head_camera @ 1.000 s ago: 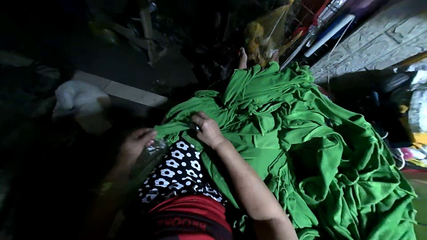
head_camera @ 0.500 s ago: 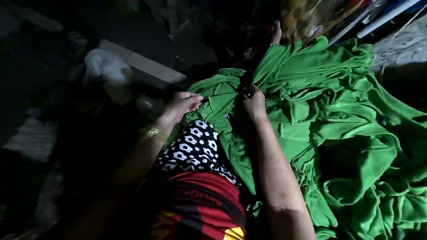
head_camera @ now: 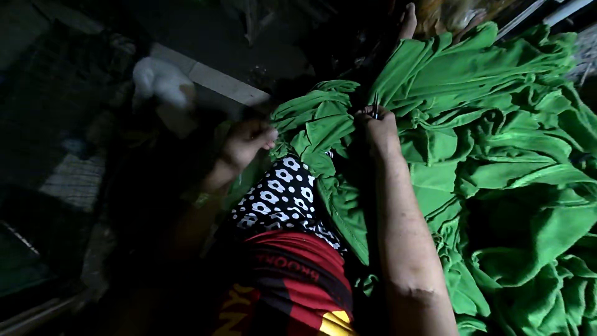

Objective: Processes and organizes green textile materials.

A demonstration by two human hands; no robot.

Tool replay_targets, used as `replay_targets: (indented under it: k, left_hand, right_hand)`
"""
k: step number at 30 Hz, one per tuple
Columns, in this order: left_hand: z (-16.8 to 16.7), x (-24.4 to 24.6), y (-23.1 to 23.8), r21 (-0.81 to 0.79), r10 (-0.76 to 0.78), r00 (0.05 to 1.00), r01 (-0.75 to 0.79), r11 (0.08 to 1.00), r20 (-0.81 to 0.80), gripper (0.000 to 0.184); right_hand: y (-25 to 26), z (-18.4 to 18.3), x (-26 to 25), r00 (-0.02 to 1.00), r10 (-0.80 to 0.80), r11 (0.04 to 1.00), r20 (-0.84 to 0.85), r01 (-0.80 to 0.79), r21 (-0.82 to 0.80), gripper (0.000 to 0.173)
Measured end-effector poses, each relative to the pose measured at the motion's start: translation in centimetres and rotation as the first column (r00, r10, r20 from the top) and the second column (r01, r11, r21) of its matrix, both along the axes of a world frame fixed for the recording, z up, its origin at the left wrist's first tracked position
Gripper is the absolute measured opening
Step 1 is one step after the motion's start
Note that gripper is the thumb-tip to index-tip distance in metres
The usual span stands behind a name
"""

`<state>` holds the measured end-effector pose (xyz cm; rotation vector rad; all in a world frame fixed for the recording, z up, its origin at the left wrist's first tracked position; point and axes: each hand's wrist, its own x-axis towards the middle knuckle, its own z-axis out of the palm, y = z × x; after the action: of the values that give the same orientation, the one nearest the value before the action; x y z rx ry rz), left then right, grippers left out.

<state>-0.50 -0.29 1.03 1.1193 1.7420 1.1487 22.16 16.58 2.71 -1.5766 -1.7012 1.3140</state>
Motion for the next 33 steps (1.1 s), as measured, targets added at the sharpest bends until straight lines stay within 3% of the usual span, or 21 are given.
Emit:
replay_targets:
  k: [2,6,9,11,13,15,18,20,23,25,28,33]
  left_hand:
    - [-0.6,0.7,-0.5,-0.014,-0.07,0.986,0.069,0.998,-0.148,0.02]
    - [-3.0,2.3,-0.4,0.046,-0.122,0.976,0.132,0.99,-0.182,0.015]
    - [-3.4,3.1,0.1,-0.005,-0.109,0.994,0.108,0.994,-0.03,0.014]
    - [-2.9,2.4,0.2,-0.054,-0.096,0.994,0.099,0.994,0.058,0.017]
    - [-2.6,1.1,-0.2,-0.011,-0.085,0.988,0.087,0.996,0.13,0.016]
    - [-2.1,0.0,-0.6,0.038,-0.108,0.968,0.102,0.994,0.226,0.013]
    - [-1.6,-0.2,-1.0,0.089,-0.151,0.938,0.129,0.988,0.313,0.015]
    - [-1.9,0.0,-1.0,0.122,-0.163,0.92,0.127,0.984,0.358,0.017]
    - [-2.2,0.3,-0.8,0.095,-0.114,0.914,0.083,0.992,0.39,0.014]
    - [-1.9,0.4,-0.9,0.026,-0.059,0.924,0.053,0.998,0.379,0.012]
    - [-1.6,0.6,-0.9,-0.132,-0.012,0.957,0.052,0.99,0.291,0.014]
    - [-2.5,2.0,-0.1,-0.287,-0.064,0.981,0.116,0.951,0.184,0.027]
  right_hand:
    - [0.0,-0.2,0.0,1.0,-0.013,1.0,-0.025,0.013,0.009,0.014]
    - [0.1,-0.6,-0.1,0.999,-0.021,0.999,-0.028,0.022,0.037,0.014]
    - [0.1,-0.7,-0.1,1.0,-0.014,0.996,0.024,0.012,0.087,0.018]
    - [0.1,-0.4,-0.1,0.977,-0.002,0.984,0.212,-0.035,0.172,0.024]
    - [-0.3,0.1,-0.6,0.892,0.005,0.967,0.452,-0.12,0.226,0.032]
    - [-1.1,0.2,-1.3,0.815,-0.016,0.941,0.58,-0.184,0.284,0.035]
    - [-2.3,0.4,-1.8,0.839,-0.019,0.813,0.544,-0.303,0.496,0.037]
    - [-3.1,0.6,-2.3,0.911,0.159,0.751,0.381,-0.362,0.552,0.034]
    - [-4.0,-0.2,-3.5,0.839,0.504,0.707,0.202,-0.536,0.461,0.032]
    - [-4.1,-1.2,-4.1,0.756,0.591,0.649,0.28,-0.652,0.391,0.042]
    - [-3.5,-2.6,-4.3,0.69,0.607,0.654,0.394,-0.715,0.247,0.035]
    - [-3.6,-2.7,-4.4,0.708,0.576,0.684,0.409,-0.692,0.233,0.029]
